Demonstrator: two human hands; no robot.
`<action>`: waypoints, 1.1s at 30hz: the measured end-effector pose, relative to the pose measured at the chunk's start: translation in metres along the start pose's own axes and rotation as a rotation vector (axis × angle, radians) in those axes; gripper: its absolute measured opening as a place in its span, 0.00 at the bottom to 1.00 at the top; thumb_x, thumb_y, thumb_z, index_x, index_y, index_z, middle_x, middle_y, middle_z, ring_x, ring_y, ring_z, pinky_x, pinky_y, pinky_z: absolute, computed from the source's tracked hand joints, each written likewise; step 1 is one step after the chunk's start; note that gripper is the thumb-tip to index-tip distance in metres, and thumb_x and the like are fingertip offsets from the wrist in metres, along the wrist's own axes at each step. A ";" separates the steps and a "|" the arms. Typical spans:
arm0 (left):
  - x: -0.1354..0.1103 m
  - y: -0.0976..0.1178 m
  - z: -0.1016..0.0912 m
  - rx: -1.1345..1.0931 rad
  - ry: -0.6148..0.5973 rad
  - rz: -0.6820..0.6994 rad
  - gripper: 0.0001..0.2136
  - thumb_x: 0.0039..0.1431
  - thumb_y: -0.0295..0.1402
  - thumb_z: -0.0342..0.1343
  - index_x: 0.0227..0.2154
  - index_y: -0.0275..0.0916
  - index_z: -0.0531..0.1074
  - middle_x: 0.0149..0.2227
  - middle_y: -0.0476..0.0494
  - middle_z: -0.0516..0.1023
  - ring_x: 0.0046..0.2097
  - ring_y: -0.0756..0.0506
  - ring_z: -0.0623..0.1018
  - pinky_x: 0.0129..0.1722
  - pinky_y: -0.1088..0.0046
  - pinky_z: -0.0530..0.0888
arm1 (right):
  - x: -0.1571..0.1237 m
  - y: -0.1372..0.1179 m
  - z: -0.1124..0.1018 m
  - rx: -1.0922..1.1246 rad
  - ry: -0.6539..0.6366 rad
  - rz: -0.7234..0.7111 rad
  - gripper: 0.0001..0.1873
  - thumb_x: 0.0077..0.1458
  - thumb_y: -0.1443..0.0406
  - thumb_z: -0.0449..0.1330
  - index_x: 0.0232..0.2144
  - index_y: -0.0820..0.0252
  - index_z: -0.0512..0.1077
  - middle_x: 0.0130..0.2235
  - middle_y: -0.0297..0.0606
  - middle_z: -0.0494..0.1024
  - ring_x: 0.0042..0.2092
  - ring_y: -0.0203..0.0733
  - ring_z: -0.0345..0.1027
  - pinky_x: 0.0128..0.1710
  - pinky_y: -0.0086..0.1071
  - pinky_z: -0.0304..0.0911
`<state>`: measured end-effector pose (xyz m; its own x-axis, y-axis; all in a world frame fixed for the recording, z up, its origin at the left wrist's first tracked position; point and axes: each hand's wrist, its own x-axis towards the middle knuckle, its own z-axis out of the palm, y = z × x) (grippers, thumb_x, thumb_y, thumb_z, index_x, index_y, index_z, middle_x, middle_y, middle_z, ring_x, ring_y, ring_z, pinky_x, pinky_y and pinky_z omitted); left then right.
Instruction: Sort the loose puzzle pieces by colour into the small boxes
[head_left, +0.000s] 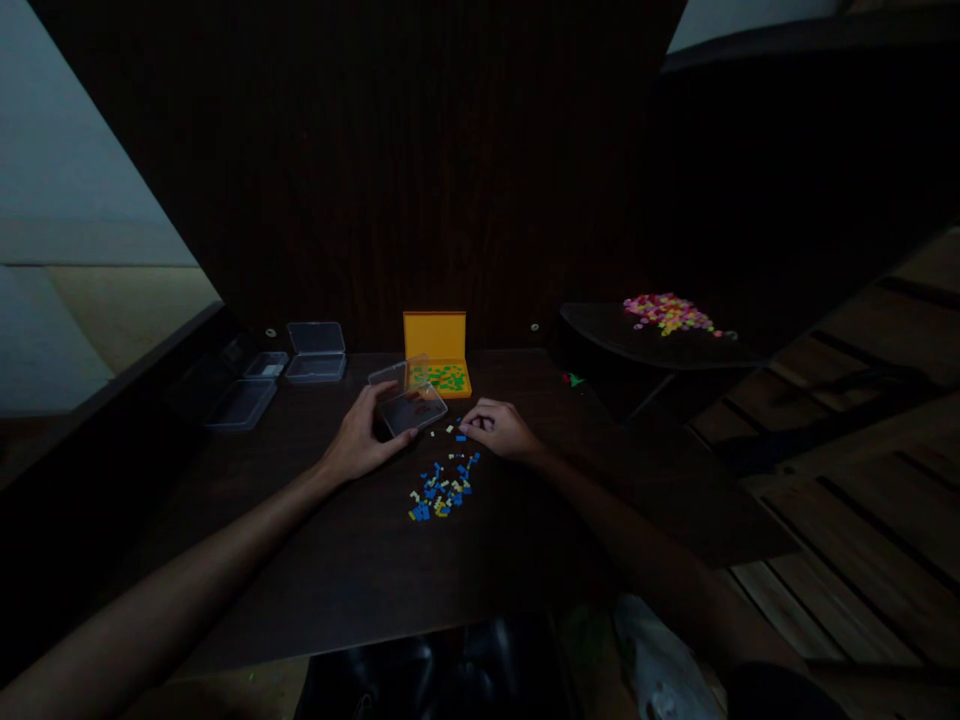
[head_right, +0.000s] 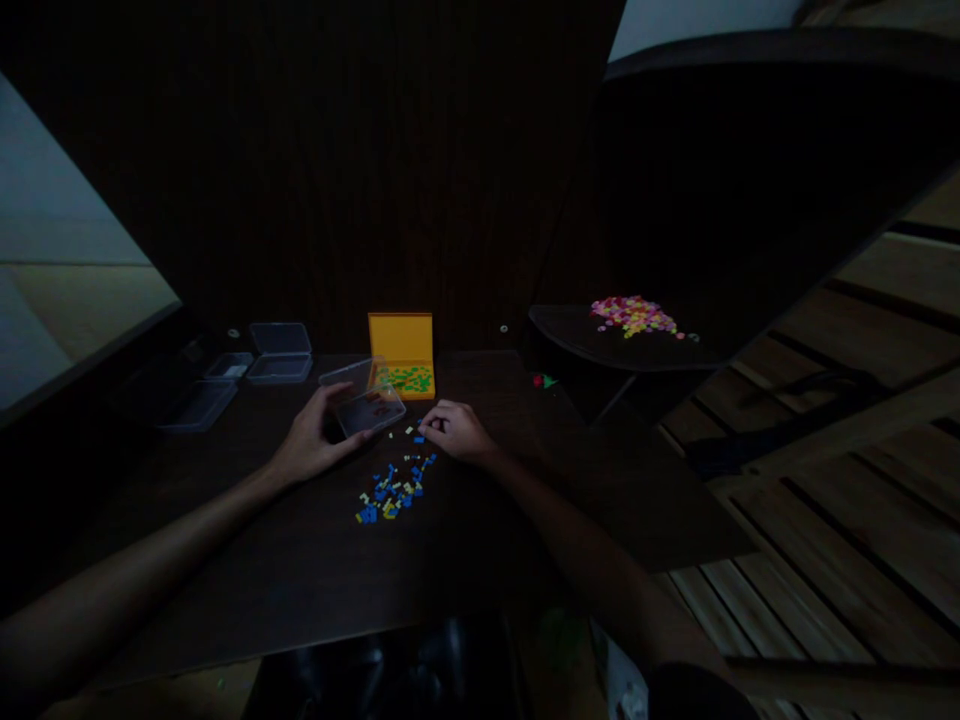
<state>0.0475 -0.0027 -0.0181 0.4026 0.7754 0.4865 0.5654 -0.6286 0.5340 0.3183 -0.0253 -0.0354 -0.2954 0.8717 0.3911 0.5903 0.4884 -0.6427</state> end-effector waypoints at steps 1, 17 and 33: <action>0.000 0.000 0.000 -0.005 -0.009 0.002 0.33 0.52 0.45 0.63 0.58 0.39 0.59 0.54 0.36 0.71 0.54 0.36 0.74 0.50 0.55 0.74 | 0.001 0.001 0.000 0.003 -0.007 -0.002 0.03 0.52 0.68 0.64 0.29 0.63 0.78 0.28 0.34 0.73 0.27 0.31 0.62 0.28 0.26 0.57; -0.002 0.004 -0.004 -0.041 0.001 -0.003 0.31 0.53 0.44 0.62 0.57 0.39 0.59 0.56 0.35 0.70 0.56 0.36 0.73 0.53 0.53 0.73 | 0.006 0.010 -0.002 0.010 -0.080 -0.101 0.09 0.54 0.72 0.59 0.32 0.62 0.79 0.30 0.37 0.76 0.26 0.32 0.64 0.26 0.25 0.58; -0.006 0.002 -0.005 -0.087 0.003 -0.029 0.33 0.51 0.43 0.64 0.57 0.40 0.59 0.53 0.36 0.72 0.53 0.36 0.75 0.49 0.54 0.75 | -0.004 -0.005 -0.006 -0.111 -0.140 -0.279 0.13 0.57 0.72 0.55 0.39 0.60 0.78 0.36 0.39 0.73 0.35 0.37 0.69 0.36 0.30 0.65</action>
<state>0.0427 -0.0089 -0.0162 0.3851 0.7931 0.4718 0.5120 -0.6090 0.6058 0.3207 -0.0310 -0.0298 -0.5534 0.7056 0.4427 0.5478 0.7086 -0.4447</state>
